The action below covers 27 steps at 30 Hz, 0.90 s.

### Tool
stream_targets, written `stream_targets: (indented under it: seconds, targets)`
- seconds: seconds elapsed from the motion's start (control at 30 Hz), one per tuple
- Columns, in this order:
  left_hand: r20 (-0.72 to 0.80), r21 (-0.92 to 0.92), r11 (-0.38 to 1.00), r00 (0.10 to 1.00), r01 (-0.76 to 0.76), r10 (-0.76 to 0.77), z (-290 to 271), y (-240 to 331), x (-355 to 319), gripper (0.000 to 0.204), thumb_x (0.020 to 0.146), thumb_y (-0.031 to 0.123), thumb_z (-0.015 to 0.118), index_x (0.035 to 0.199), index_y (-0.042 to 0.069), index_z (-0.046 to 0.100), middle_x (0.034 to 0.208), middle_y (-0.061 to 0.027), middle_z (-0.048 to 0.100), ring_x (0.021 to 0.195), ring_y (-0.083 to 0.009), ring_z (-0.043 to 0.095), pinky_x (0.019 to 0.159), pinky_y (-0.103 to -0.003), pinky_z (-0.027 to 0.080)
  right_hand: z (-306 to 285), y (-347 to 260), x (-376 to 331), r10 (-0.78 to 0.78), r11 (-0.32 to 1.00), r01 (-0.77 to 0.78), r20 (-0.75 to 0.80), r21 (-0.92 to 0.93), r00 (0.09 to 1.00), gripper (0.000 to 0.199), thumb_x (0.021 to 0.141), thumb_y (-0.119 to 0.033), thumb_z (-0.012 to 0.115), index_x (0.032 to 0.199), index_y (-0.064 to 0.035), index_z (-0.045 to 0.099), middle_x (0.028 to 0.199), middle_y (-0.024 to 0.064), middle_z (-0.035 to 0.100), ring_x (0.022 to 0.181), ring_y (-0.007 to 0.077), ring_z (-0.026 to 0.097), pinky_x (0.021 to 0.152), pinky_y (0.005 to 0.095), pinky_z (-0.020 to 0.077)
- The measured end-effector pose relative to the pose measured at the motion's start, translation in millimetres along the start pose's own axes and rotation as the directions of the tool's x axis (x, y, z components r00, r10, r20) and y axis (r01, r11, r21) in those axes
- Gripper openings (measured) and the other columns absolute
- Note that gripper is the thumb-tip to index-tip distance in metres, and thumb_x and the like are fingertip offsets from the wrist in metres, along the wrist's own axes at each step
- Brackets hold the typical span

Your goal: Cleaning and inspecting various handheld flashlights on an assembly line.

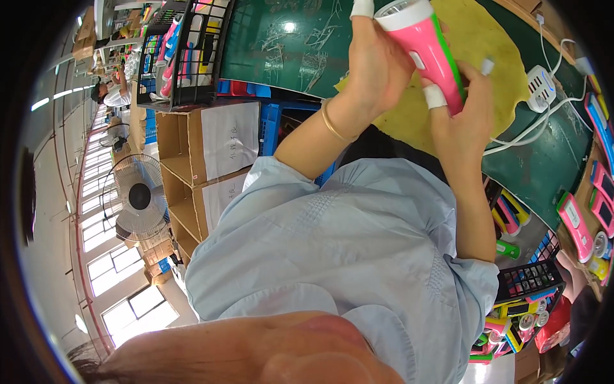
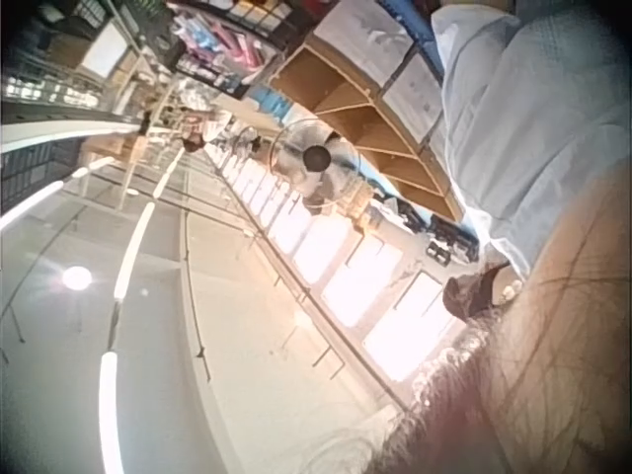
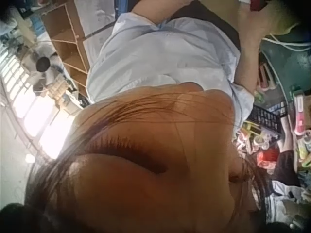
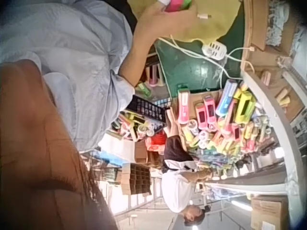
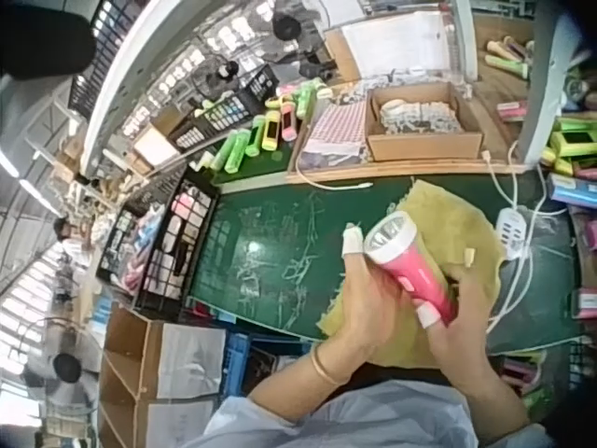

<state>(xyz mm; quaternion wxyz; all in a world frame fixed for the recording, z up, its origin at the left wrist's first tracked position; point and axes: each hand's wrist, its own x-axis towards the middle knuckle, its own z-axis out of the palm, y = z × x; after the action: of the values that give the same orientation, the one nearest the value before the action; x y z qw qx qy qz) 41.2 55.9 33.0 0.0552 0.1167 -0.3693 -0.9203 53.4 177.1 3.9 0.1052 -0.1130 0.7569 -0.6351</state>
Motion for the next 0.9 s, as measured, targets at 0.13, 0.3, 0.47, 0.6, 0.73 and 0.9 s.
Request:
stream_targets:
  seconds: [0.13, 0.3, 0.47, 0.6, 0.73, 0.9]
  targets:
    - [-0.035, -0.056, 0.995, 0.996, -0.083, 0.081, -5, -10, 0, 0.065, 0.086, 0.061, 0.021, 0.097, 0.003, 0.050, 0.086, -0.0094, 0.055, 0.079, -0.0182, 0.053, 0.069, -0.032, 0.045, -1, -3, 0, -0.508, 0.756, 0.403, -0.074, -0.516, 0.858, 0.031, 0.080, -0.016, 0.062, 0.102, 0.0024, 0.052, 0.093, 0.0119, 0.057, 0.080, 0.0188, 0.055, 0.070, 0.0316, 0.0434]
    - [-0.058, -0.116, 0.993, 0.998, -0.017, 0.010, 1, -9, 4, 0.072, 0.084, 0.065, 0.019, 0.081, 0.002, 0.053, 0.067, -0.0105, 0.055, 0.058, -0.0211, 0.053, 0.053, -0.031, 0.046, -19, 6, 12, -0.041, 0.993, 0.027, 0.117, 0.118, 0.992, 0.034, 0.083, -0.022, 0.059, 0.104, 0.0037, 0.053, 0.098, 0.0087, 0.058, 0.089, 0.0150, 0.053, 0.079, 0.0267, 0.0412]
    - [0.086, 0.215, 0.859, 0.885, -0.465, 0.458, 6, -38, 12, 0.066, 0.085, 0.063, 0.021, 0.078, 0.005, 0.054, 0.064, -0.0053, 0.055, 0.055, -0.0146, 0.053, 0.047, -0.027, 0.043, -15, 17, 16, 0.124, 0.894, -0.196, 0.198, 0.403, 0.972, 0.036, 0.091, -0.029, 0.046, 0.108, 0.0017, 0.053, 0.096, 0.0010, 0.057, 0.085, 0.0064, 0.049, 0.075, 0.0219, 0.0387]
    - [0.001, -0.015, 1.000, 1.000, -0.004, 0.004, 22, 1, 8, 0.079, 0.079, 0.069, 0.015, 0.071, 0.001, 0.055, 0.050, -0.0120, 0.051, 0.046, -0.0222, 0.049, 0.044, -0.030, 0.039, -39, 39, 20, 0.132, 0.788, -0.335, 0.390, 0.516, 0.911, 0.061, 0.086, -0.047, 0.046, 0.121, 0.0032, 0.044, 0.100, 0.0050, 0.055, 0.094, 0.0122, 0.047, 0.082, 0.0275, 0.0360]
    - [-0.027, 0.023, 0.997, 0.997, 0.072, -0.072, 24, -5, 17, 0.077, 0.080, 0.067, 0.018, 0.072, 0.001, 0.056, 0.055, -0.0109, 0.052, 0.048, -0.0217, 0.050, 0.044, -0.030, 0.039, -39, 24, 17, 0.039, 0.923, -0.203, 0.446, 0.327, 0.894, 0.074, 0.080, -0.054, 0.052, 0.123, 0.0060, 0.042, 0.112, 0.0094, 0.052, 0.105, 0.0166, 0.045, 0.093, 0.0301, 0.0309]
    - [0.105, 0.000, 0.999, 0.993, 0.050, -0.049, 13, -8, 21, 0.080, 0.082, 0.065, 0.012, 0.072, -0.002, 0.056, 0.053, -0.0113, 0.051, 0.044, -0.0223, 0.047, 0.042, -0.031, 0.039, -32, 13, 16, 0.077, 0.917, -0.232, 0.429, 0.323, 0.900, 0.064, 0.082, -0.047, 0.055, 0.119, 0.0053, 0.045, 0.109, 0.0080, 0.053, 0.100, 0.0149, 0.047, 0.090, 0.0277, 0.0334]
